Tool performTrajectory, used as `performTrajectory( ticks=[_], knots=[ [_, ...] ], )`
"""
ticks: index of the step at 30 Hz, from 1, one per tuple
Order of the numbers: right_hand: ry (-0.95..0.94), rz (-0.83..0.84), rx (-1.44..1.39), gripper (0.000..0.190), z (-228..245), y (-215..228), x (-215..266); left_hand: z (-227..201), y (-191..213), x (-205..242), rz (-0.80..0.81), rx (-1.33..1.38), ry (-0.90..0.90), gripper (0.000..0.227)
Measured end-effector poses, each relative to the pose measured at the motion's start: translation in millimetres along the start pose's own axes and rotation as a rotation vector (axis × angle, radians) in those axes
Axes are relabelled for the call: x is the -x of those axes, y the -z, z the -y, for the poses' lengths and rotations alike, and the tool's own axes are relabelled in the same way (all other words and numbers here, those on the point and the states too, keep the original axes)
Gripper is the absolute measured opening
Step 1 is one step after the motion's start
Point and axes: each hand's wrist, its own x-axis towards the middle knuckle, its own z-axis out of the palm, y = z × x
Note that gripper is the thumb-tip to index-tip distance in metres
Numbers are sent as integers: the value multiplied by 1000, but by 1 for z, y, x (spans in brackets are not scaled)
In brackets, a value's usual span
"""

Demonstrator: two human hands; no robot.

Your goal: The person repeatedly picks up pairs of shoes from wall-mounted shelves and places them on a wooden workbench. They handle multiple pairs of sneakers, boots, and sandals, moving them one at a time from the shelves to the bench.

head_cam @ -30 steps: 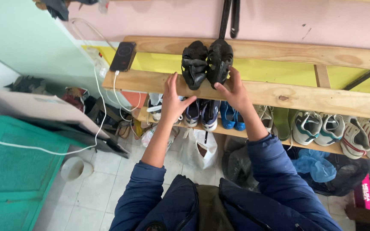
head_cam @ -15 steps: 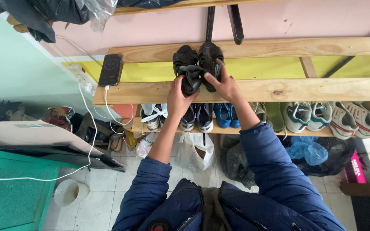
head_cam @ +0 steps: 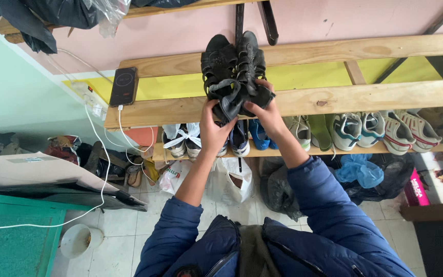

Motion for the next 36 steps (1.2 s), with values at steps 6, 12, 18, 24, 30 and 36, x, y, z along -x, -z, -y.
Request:
performTrajectory(
  ticks=[6, 12, 18, 24, 30, 36],
  knots=[
    [6, -4, -113, 82, 27, 1, 53, -8, 14, 43, -86, 69, -150, 68],
    [-114, 36, -60, 89, -11, 27, 139, 6, 51, 132, -77, -8, -245, 74],
    [-215, 121, -35, 83, 1, 27, 218, 29, 79, 235, 149, -13, -119, 83],
    [-288, 93, -82, 86, -4, 34, 240, 16, 82, 237, 203, 53, -181, 69],
    [-244, 35, -81, 88, -3, 42, 248, 20, 71, 240, 219, 57, -151, 72],
    [-268, -97, -116, 89, 10, 63, 271, 3, 45, 231, 317, 146, -167, 71]
  ],
)
